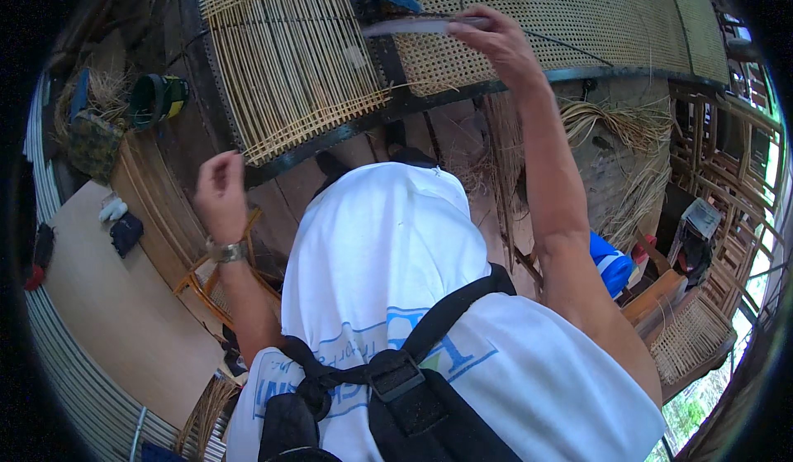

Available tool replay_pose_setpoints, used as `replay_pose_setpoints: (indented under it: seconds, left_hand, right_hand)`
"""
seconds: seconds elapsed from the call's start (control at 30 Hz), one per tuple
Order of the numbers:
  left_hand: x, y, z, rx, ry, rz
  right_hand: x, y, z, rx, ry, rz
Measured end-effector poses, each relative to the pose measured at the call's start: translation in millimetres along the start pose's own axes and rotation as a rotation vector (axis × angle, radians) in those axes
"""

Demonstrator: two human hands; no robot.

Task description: Weaving and securing bamboo or rattan strips onto a mat or furniture piece in a workshop environment.

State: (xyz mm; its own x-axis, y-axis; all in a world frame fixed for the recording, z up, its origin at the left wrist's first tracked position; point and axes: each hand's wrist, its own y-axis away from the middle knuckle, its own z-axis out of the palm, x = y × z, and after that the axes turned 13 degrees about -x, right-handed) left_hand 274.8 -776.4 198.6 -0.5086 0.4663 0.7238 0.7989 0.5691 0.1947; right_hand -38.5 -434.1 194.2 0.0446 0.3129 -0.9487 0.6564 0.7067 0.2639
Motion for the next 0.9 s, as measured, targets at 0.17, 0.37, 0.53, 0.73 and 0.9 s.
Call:
replay_pose_setpoints:
  seconds: [0.17, 0.37, 0.53, 0.73, 0.9]
  left_hand:
    - [28, -22, 105, -0.413, 0.127, 0.234]
    - [32, -61, 212, -0.497, -0.033, 0.4]
    - [34, -69, 243, -0.432, -0.285, 0.436]
    - [36, -64, 248, -0.406, -0.283, 0.358]
    - [37, -62, 251, -0.404, -0.293, 0.35]
  right_hand:
    - [23, 28, -29, 0.274, -0.391, -0.089]
    - [82, 10, 30, 0.104, 0.252, 0.117]
    - [113, -2, 83, 0.083, 0.785, 0.029]
    - [112, -12, 78, -0.048, 0.813, 0.165]
    - [117, -3, 71, -0.346, 0.931, 0.181]
